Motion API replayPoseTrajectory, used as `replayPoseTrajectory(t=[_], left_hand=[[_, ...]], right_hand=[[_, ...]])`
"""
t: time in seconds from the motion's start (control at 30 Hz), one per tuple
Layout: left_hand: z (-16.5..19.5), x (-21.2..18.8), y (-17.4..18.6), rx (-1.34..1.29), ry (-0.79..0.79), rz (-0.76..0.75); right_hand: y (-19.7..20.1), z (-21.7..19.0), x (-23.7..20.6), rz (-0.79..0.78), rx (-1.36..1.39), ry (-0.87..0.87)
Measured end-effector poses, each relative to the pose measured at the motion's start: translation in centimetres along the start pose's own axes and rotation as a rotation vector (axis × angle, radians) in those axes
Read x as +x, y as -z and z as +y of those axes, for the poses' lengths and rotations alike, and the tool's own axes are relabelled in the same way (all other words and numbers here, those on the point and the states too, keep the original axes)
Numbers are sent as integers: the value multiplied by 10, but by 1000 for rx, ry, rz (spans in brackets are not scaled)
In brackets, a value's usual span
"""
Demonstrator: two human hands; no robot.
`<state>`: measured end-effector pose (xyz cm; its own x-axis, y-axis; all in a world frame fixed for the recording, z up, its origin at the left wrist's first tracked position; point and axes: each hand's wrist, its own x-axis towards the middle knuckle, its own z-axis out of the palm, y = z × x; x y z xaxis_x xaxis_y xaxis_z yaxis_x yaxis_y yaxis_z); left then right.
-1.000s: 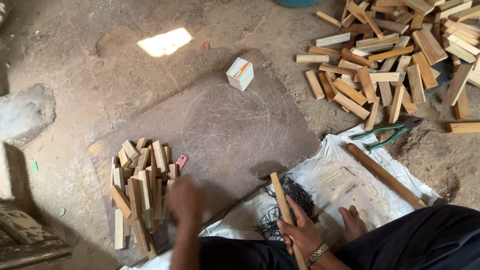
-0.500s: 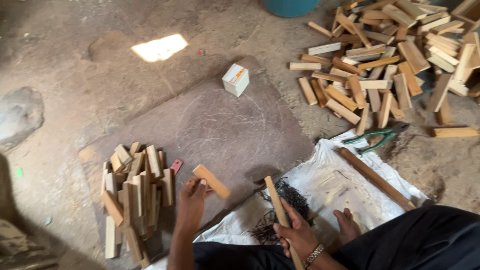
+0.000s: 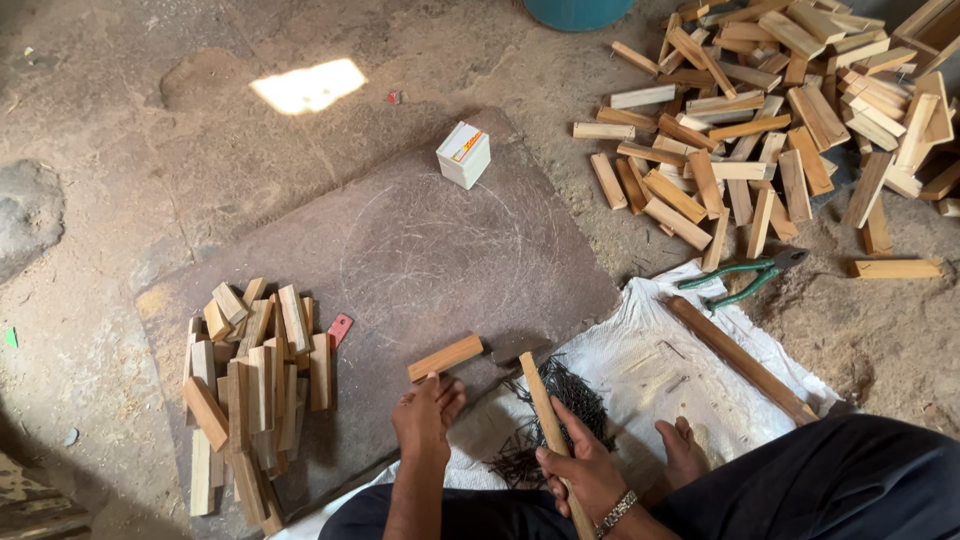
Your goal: The person sits on the floor and repeatedly hammers nails into small wooden blocks using a hammer. They pick up blocks from a pile, drive nails into them, and place the finished pieces aside.
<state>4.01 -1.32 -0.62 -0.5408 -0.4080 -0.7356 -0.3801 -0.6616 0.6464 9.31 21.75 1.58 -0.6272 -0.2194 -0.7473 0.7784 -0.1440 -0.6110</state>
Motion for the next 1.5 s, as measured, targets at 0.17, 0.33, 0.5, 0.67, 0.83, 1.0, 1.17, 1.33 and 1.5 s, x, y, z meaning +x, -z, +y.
replayPoseTrajectory(t=[0.17, 0.33, 0.5, 0.67, 0.83, 1.0, 1.17, 1.33, 1.5], left_hand=[[-2, -23, -2, 494, -107, -110], [11, -17, -10, 1356, -894, 1], [23, -3, -24, 1357, -931, 51], [12, -4, -28, 1382, -636, 48], [-62, -41, -13, 1648, -567, -401], [-105, -44, -11, 1570, -752, -587], [-102, -36, -10, 1344, -809, -631], [-102, -36, -10, 1448, -690, -575], [-100, -39, -11, 1398, -650, -508]], right_hand=[[-5, -5, -5, 3, 5, -4], [-1, -5, -3, -14, 0, -20], [6, 0, 5, -90, -53, 115], [10, 6, 3, 41, -132, 147], [-3, -12, -5, 344, -1030, 924], [-28, -51, 5, 355, -1141, -32], [-31, -49, 12, 285, -1140, 366], [1, -34, 3, 270, -869, 436], [26, -23, -11, 247, -580, 165]])
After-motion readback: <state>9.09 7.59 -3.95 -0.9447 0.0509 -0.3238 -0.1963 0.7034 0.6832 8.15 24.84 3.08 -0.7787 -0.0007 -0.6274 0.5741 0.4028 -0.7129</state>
